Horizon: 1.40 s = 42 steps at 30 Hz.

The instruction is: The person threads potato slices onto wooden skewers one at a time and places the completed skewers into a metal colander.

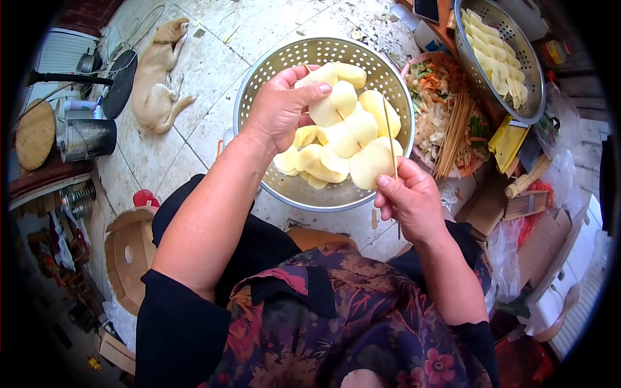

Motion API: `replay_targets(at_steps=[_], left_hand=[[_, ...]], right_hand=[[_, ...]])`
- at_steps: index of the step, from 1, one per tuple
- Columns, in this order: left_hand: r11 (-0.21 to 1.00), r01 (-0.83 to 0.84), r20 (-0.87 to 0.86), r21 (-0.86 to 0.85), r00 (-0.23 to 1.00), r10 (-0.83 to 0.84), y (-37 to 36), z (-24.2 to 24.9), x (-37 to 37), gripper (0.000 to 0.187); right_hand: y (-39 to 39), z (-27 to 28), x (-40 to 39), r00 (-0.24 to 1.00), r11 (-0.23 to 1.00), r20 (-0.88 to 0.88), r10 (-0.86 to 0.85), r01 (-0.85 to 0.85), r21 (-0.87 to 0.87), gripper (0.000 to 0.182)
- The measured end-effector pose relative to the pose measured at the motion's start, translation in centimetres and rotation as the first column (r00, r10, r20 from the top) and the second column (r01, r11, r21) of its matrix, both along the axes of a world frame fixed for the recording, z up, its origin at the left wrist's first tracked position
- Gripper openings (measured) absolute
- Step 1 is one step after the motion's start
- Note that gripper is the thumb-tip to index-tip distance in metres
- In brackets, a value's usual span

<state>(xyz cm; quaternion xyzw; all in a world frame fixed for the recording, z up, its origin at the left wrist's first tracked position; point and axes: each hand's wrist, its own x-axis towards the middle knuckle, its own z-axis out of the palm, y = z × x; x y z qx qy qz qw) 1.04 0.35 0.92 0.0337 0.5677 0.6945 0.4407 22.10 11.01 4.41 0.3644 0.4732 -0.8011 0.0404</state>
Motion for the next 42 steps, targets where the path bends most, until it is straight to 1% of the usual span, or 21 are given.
replay_targets(at_steps=[2, 6, 8, 9, 11, 12, 14, 15, 17, 18, 19, 22, 24, 25, 28, 32, 35, 37, 38, 40, 42], left_hand=[[0.998, 0.032, 0.001, -0.047, 0.999, -0.032, 0.1, 0.5, 0.0, 0.040], [0.998, 0.053, 0.001, -0.035, 0.999, -0.053, 0.2, 0.5, 0.5, 0.040], [1.000, -0.005, 0.002, -0.006, 1.000, 0.005, 0.4, 0.2, 0.4, 0.045], [1.000, -0.004, 0.001, -0.004, 1.000, 0.004, 0.5, 0.2, 0.5, 0.045], [0.996, -0.088, -0.027, 0.007, 0.996, 0.089, 0.8, 0.3, 0.8, 0.048], [0.996, -0.087, -0.027, 0.015, 0.996, 0.087, 0.8, 0.4, 0.9, 0.048], [0.997, -0.037, 0.006, -0.072, 0.999, 0.038, 0.8, 0.4, 1.3, 0.048], [0.998, -0.036, 0.006, -0.058, 0.999, 0.036, 0.8, 0.3, 1.8, 0.048], [0.977, 0.206, 0.197, 0.055, 0.957, -0.213, 0.6, 0.1, 3.1, 0.046], [0.976, 0.203, 0.246, 0.081, 0.945, -0.217, 0.5, 0.2, 3.6, 0.042], [0.975, 0.199, 0.243, 0.094, 0.945, -0.217, 0.7, 0.2, 3.6, 0.042], [0.984, 0.104, 0.200, 0.143, 0.971, -0.132, 1.0, 0.7, 3.2, 0.038], [0.984, 0.088, 0.166, 0.154, 0.980, -0.114, 1.0, 0.5, 2.5, 0.038], [0.985, 0.083, 0.136, 0.152, 0.985, -0.104, 0.9, 0.4, 2.2, 0.037], [0.986, 0.093, 0.157, 0.136, 0.981, -0.114, 0.7, 0.7, 2.0, 0.038], [0.985, 0.138, 0.187, 0.108, 0.970, -0.156, 0.4, 0.9, 1.9, 0.041], [0.981, 0.177, 0.206, 0.073, 0.960, -0.189, 0.4, 1.6, 2.0, 0.044], [0.983, 0.168, 0.205, 0.079, 0.962, -0.181, 0.4, 1.7, 2.1, 0.045], [0.983, 0.164, 0.203, 0.082, 0.963, -0.178, 0.5, 1.7, 2.2, 0.045], [0.985, 0.160, 0.193, 0.071, 0.966, -0.171, 0.6, 1.7, 2.2, 0.045], [0.986, 0.158, 0.183, 0.060, 0.969, -0.167, 0.6, 1.7, 2.2, 0.045]], right_hand=[[0.1, 0.0, 0.0, 1.000, 1.000, 0.003, 0.006, -0.006, -0.005, 0.022], [0.2, -0.4, -0.1, 1.000, 1.000, -0.007, 0.006, -0.006, 0.013, 0.022], [0.1, -0.3, -0.4, 1.000, 1.000, -0.008, -0.010, 0.010, 0.017, 0.021], [0.1, -0.2, -0.5, 1.000, 0.999, -0.010, -0.025, 0.025, 0.022, 0.021], [-0.1, -0.5, -0.5, 0.999, 0.999, -0.025, -0.038, 0.038, 0.010, 0.021], [0.0, -0.6, -0.5, 0.998, 0.999, -0.038, -0.049, 0.049, -0.001, 0.022], [0.0, -0.5, -0.7, 0.997, 0.998, -0.041, -0.064, 0.064, -0.001, 0.021], [0.0, -0.4, -0.8, 0.996, 0.997, -0.044, -0.076, 0.076, -0.010, 0.021], [0.0, -0.5, -1.1, 0.994, 0.996, -0.056, -0.092, 0.092, -0.003, 0.021], [0.0, -0.6, -1.2, 0.994, 0.995, -0.057, -0.097, 0.096, -0.014, 0.021], [0.0, -0.7, -1.3, 0.993, 0.995, -0.058, -0.101, 0.100, -0.025, 0.021], [0.0, -0.5, -1.8, 0.998, 0.998, -0.024, -0.051, 0.050, -0.032, 0.028], [0.1, -0.7, -1.9, 1.000, 0.999, -0.026, -0.004, 0.003, -0.038, 0.036], [0.1, -0.8, -1.9, 1.000, 1.000, -0.023, 0.007, -0.007, -0.028, 0.036], [0.3, -1.2, -2.0, 0.995, 0.998, -0.088, 0.040, -0.045, -0.049, 0.039], [-0.1, -1.0, -2.1, 0.995, 0.997, -0.090, 0.046, -0.051, -0.054, 0.041], [-0.2, -0.8, -2.2, 0.995, 0.997, -0.087, 0.047, -0.052, -0.059, 0.036], [-0.1, -1.0, -2.2, 0.995, 0.999, -0.098, 0.028, -0.032, -0.043, 0.027], [-0.1, -0.9, -2.2, 0.995, 0.999, -0.097, 0.031, -0.035, -0.041, 0.027], [-0.1, -0.7, -2.3, 0.996, 0.999, -0.087, 0.031, -0.033, -0.023, 0.020], [-0.1, -0.7, -2.2, 0.996, 0.999, -0.084, 0.036, -0.037, -0.017, 0.020]])
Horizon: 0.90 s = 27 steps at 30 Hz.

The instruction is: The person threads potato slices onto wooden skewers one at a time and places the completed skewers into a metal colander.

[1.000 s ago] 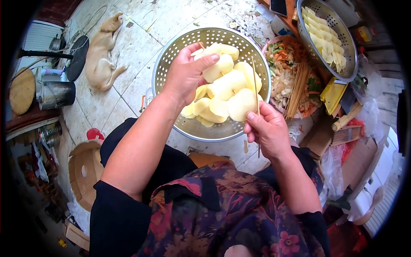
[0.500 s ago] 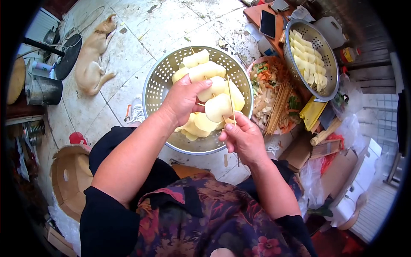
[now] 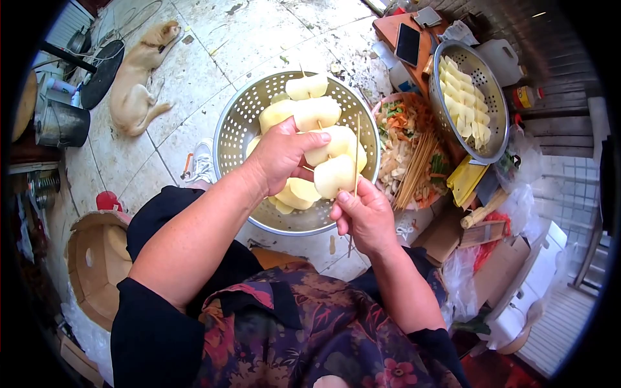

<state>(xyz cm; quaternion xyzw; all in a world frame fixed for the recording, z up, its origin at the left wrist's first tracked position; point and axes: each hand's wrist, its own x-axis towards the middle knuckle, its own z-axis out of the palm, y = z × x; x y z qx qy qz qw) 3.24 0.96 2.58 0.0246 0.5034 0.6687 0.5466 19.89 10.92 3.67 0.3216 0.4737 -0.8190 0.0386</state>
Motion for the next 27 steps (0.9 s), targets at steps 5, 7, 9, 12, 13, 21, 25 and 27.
replay_targets(at_steps=[5, 7, 9, 12, 13, 21, 25, 27], left_hand=[[1.000, 0.018, -0.033, 0.022, 0.999, -0.017, 0.0, -0.1, -0.2, 0.044], [0.999, 0.022, -0.037, 0.043, 0.999, -0.021, 0.0, 0.0, -0.4, 0.043], [0.997, 0.026, -0.044, 0.066, 0.999, -0.023, 0.0, 0.2, -0.8, 0.042], [0.999, -0.030, -0.109, 0.023, 0.993, 0.033, 0.0, 0.6, -1.7, 0.041], [0.992, -0.119, -0.027, 0.039, 0.992, 0.120, -0.1, 0.6, -2.3, 0.038], [0.940, -0.331, 0.074, 0.087, 0.943, 0.325, 0.1, -0.2, -2.5, 0.030], [0.950, -0.306, 0.117, 0.067, 0.948, 0.297, 0.0, -0.2, -2.3, 0.025], [0.952, -0.293, 0.126, 0.090, 0.951, 0.281, -0.1, -0.3, -2.3, 0.025]], right_hand=[[0.0, 0.1, -0.1, 1.000, 1.000, 0.002, 0.008, -0.008, 0.006, 0.018], [0.1, 0.3, -0.3, 1.000, 1.000, 0.007, 0.020, -0.020, 0.017, 0.016], [0.0, 0.4, -0.5, 1.000, 0.999, 0.009, 0.019, -0.020, 0.031, 0.016], [-0.3, 0.6, -0.6, 1.000, 0.998, 0.010, 0.017, -0.018, 0.064, 0.015], [-0.4, 0.6, -0.5, 1.000, 0.996, 0.008, 0.015, -0.015, 0.083, 0.015], [-0.7, 0.3, -0.2, 0.999, 0.999, 0.032, 0.032, -0.032, 0.004, 0.016], [-0.7, 0.0, -0.1, 0.999, 1.000, 0.038, 0.019, -0.018, -0.025, 0.017], [-0.7, 0.1, -0.2, 0.999, 0.999, 0.039, 0.026, -0.025, -0.020, 0.017]])
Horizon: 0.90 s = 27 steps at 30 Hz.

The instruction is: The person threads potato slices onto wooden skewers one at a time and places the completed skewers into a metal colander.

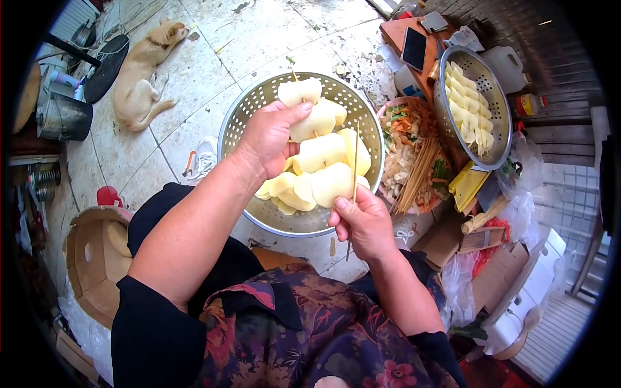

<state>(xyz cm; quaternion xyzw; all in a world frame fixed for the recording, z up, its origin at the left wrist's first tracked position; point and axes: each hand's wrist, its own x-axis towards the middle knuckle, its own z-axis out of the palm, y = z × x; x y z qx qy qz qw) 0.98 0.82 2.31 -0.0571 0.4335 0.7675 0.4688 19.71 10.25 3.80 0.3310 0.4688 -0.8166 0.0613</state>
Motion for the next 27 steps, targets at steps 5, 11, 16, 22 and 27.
replay_targets(at_steps=[5, 11, 16, 22, 27], left_hand=[[1.000, 0.007, -0.065, -0.029, 0.998, -0.009, 0.0, -0.6, -0.3, 0.027], [0.967, -0.181, -0.192, -0.181, 0.970, 0.146, -0.3, -0.3, -1.9, 0.027], [0.979, -0.098, -0.205, -0.181, 0.977, 0.060, -0.5, -1.1, -2.0, 0.025], [0.989, -0.072, -0.220, -0.133, 0.975, 0.042, -0.5, -1.5, -1.7, 0.024], [0.950, -0.094, -0.254, -0.298, 0.967, 0.016, -0.8, -1.1, -1.8, 0.026]], right_hand=[[-0.1, 0.0, -0.1, 1.000, 1.000, -0.007, 0.011, -0.011, 0.004, 0.017], [0.0, 0.1, 0.0, 1.000, 1.000, -0.003, 0.016, -0.016, 0.008, 0.017], [0.1, -0.1, 0.3, 0.999, 0.999, -0.001, 0.051, -0.051, -0.011, 0.016], [0.3, 0.3, 0.3, 0.999, 0.999, 0.013, 0.034, -0.034, 0.000, 0.015], [0.9, 0.4, 0.6, 0.999, 0.999, -0.017, -0.030, 0.030, 0.022, 0.016]])
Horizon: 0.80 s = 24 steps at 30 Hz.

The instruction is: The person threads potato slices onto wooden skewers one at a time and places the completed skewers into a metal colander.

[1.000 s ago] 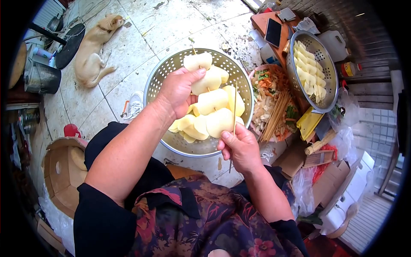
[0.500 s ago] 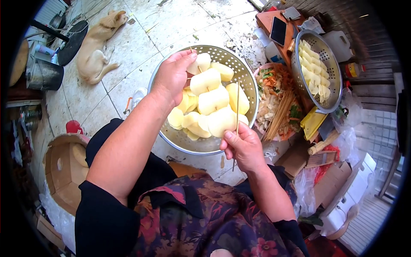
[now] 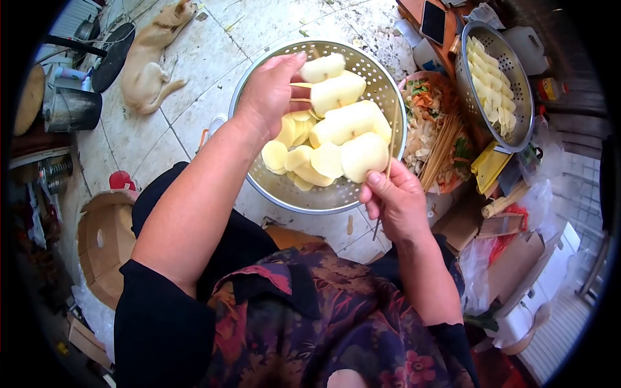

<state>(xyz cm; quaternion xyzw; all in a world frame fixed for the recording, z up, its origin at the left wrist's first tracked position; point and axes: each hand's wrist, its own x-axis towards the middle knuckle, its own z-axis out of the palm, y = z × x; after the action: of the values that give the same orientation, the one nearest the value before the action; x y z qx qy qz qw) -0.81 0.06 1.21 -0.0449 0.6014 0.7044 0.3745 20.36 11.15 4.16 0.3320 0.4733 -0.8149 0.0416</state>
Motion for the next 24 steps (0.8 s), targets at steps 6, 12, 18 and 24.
replay_targets(at_steps=[6, 12, 18, 24], left_hand=[[0.380, 0.267, -0.215, -0.885, 0.490, -0.845, -2.6, -3.9, -0.6, 0.021], [-0.178, 0.134, 0.193, -0.975, 0.115, -0.974, -3.5, -4.7, 2.5, 0.017], [-0.175, 0.135, 0.190, -0.975, 0.103, -0.976, -3.7, -5.4, 2.6, 0.018], [-0.131, 0.207, 0.161, -0.970, 0.136, -0.978, -3.1, -4.1, 1.4, 0.016]], right_hand=[[0.7, 0.2, 0.4, 0.998, 0.998, -0.030, -0.057, 0.058, 0.030, 0.019], [0.5, 0.5, 0.3, 0.999, 0.999, -0.034, -0.024, 0.026, 0.046, 0.019], [0.5, 0.3, 0.4, 1.000, 0.998, -0.024, -0.016, 0.017, 0.060, 0.019], [0.5, 0.6, 0.1, 1.000, 0.999, -0.020, -0.012, 0.013, 0.052, 0.019]])
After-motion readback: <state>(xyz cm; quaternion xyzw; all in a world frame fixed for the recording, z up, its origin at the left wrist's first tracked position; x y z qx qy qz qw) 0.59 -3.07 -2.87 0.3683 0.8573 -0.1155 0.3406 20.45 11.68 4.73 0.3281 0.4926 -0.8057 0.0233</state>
